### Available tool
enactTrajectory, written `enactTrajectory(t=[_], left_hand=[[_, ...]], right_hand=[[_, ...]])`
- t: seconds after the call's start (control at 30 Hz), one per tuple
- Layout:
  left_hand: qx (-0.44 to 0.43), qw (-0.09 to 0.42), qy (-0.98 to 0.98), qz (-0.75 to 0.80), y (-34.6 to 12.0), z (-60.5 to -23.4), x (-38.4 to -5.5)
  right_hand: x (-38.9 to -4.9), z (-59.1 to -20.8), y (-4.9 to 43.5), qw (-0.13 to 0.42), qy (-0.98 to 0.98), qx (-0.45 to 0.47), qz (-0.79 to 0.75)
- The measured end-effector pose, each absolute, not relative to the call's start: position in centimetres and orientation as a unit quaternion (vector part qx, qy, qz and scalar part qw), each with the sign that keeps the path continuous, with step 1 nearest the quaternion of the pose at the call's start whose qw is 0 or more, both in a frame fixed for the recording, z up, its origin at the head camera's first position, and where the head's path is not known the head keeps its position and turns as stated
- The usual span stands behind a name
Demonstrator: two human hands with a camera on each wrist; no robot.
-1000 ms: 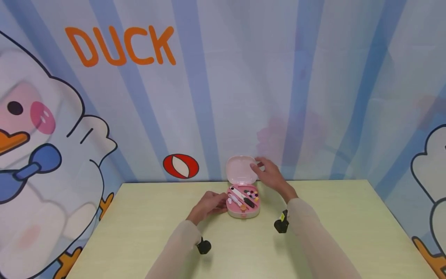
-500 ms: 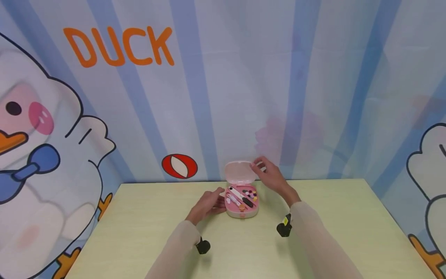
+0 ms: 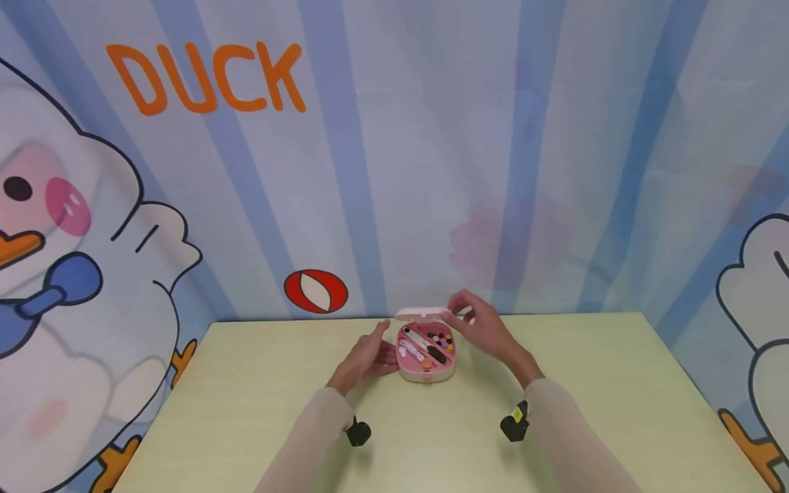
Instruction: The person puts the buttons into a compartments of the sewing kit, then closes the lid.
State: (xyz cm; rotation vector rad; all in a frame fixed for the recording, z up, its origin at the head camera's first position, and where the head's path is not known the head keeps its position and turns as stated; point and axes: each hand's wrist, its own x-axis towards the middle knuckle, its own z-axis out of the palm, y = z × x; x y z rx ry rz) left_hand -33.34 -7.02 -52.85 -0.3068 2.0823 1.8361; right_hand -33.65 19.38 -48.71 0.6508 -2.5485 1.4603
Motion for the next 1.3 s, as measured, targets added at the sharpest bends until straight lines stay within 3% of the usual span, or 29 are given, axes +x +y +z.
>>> enactTrajectory(t=[0.5, 0.67, 1.3], left_hand=[[-0.096, 0.17, 0.765, 0.614, -7.3, -52.6, -33.1], [-0.089, 0.168, 0.772, 0.607, -7.2, -52.7, -33.0], [-0.063, 0.168, 0.776, 0.605, -7.2, -52.9, -32.5]], right_hand=[[-30.5, -51.9, 19.8, 0.054, -0.86, 0.263, 0.434], [-29.8, -52.9, 19.5, 0.074, -0.857, 0.27, 0.433], [-28.2, -54.9, 18.3, 0.092, -0.876, 0.218, 0.421]])
